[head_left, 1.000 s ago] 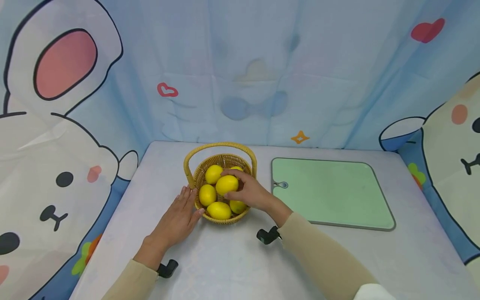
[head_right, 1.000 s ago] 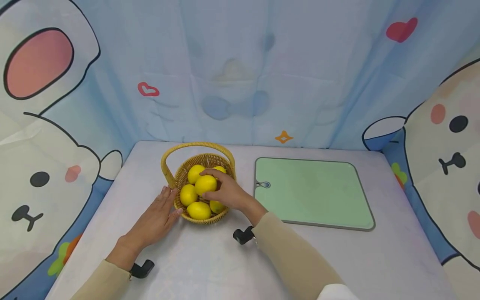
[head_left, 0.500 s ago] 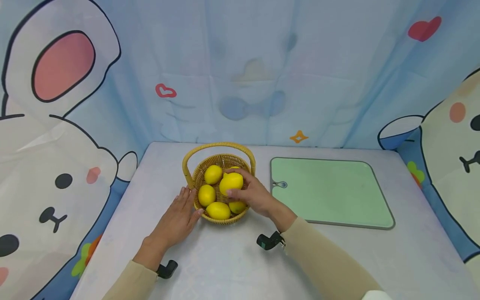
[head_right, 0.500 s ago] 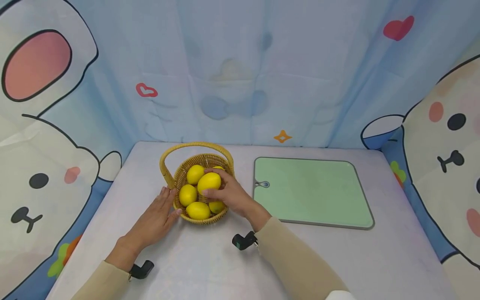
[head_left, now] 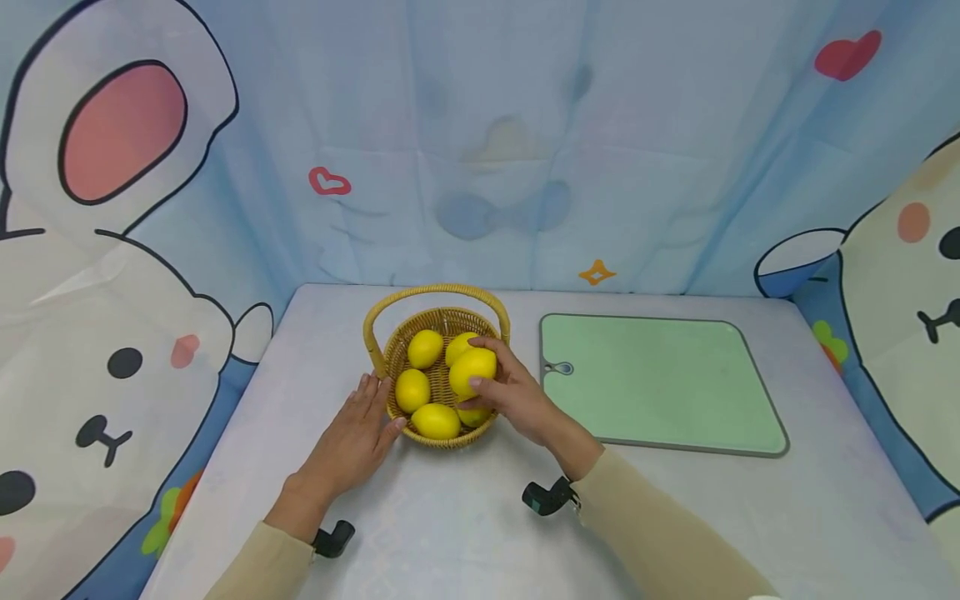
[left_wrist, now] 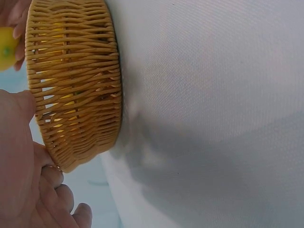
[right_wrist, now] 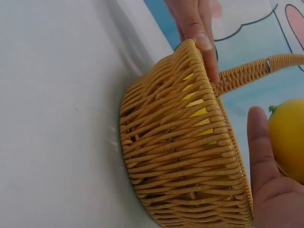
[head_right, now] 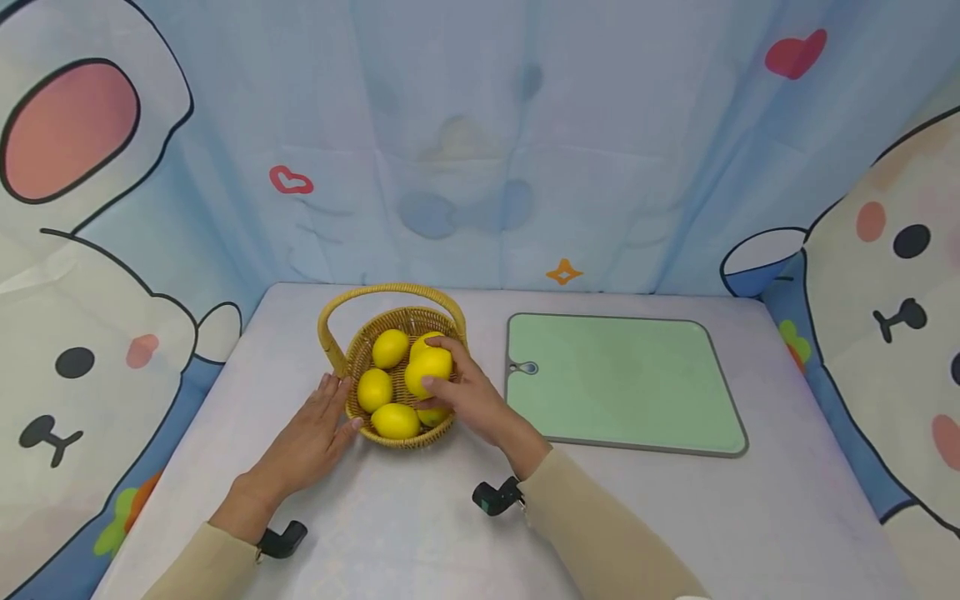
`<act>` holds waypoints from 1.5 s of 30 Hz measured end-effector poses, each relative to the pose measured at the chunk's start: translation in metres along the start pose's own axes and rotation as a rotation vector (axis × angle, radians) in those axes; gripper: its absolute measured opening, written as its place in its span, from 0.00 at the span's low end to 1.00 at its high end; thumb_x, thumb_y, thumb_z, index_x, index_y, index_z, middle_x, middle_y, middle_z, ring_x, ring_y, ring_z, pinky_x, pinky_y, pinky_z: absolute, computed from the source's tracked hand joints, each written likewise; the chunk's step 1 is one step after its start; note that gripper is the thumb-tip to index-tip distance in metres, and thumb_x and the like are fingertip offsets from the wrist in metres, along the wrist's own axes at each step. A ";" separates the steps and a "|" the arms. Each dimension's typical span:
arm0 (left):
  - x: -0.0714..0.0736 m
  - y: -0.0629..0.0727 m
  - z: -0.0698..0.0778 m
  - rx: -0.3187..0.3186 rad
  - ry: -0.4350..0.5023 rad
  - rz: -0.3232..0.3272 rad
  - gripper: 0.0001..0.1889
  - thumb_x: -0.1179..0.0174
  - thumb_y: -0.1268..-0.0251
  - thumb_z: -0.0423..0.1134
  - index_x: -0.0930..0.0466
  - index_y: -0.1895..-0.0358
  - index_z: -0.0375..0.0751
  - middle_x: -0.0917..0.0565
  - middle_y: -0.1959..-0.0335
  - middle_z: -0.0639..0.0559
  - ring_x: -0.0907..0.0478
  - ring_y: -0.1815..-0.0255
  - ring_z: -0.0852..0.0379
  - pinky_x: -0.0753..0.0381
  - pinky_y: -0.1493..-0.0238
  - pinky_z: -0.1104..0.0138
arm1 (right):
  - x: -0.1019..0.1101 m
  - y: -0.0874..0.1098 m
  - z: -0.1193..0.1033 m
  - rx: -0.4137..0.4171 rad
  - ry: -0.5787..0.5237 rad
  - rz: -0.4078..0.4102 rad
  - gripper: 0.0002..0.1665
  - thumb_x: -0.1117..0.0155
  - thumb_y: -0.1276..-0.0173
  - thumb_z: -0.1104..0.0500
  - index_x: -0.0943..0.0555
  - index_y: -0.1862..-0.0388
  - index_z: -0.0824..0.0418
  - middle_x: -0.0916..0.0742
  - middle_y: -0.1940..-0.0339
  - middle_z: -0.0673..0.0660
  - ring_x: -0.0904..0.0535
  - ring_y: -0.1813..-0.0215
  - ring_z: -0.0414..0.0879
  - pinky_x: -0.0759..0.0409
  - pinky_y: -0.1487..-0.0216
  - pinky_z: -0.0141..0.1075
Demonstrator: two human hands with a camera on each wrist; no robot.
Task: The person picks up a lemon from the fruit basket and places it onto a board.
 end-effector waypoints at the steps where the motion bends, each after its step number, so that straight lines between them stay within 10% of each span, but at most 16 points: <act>1: 0.000 0.000 0.000 -0.001 -0.001 0.001 0.41 0.58 0.14 0.60 0.56 0.14 0.36 0.55 0.12 0.38 0.60 0.11 0.44 0.52 0.13 0.48 | 0.000 0.001 0.000 -0.002 -0.015 0.000 0.36 0.47 0.18 0.64 0.47 0.18 0.57 0.33 0.25 0.67 0.20 0.41 0.65 0.12 0.40 0.46; 9: 0.002 0.001 0.001 -0.006 0.008 0.013 0.40 0.57 0.14 0.59 0.54 0.14 0.35 0.53 0.13 0.37 0.58 0.11 0.43 0.51 0.13 0.47 | 0.002 0.008 -0.001 -0.062 0.136 0.129 0.50 0.24 0.33 0.59 0.44 0.21 0.51 0.27 0.33 0.64 0.18 0.46 0.56 0.13 0.45 0.39; 26: 0.001 0.000 0.001 -0.001 0.006 0.012 0.41 0.56 0.14 0.59 0.54 0.14 0.35 0.54 0.12 0.38 0.58 0.11 0.43 0.51 0.13 0.47 | 0.015 0.033 -0.010 0.118 0.327 0.106 0.54 0.23 0.33 0.63 0.44 0.16 0.48 0.37 0.18 0.63 0.23 0.31 0.60 0.17 0.33 0.43; 45: -0.008 0.000 0.009 0.053 0.082 0.042 0.38 0.56 0.13 0.52 0.55 0.15 0.30 0.54 0.13 0.35 0.61 0.11 0.41 0.53 0.13 0.47 | 0.154 0.039 -0.027 -0.087 0.865 0.268 0.53 0.28 0.30 0.59 0.47 0.15 0.62 0.35 0.24 0.72 0.24 0.38 0.63 0.20 0.36 0.57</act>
Point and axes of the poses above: each hand's wrist, its own y-axis away from the middle knuckle, its own x-axis out of the back of the hand, z = x × y, the point moved 3 cm from there along -y, towards the middle knuckle
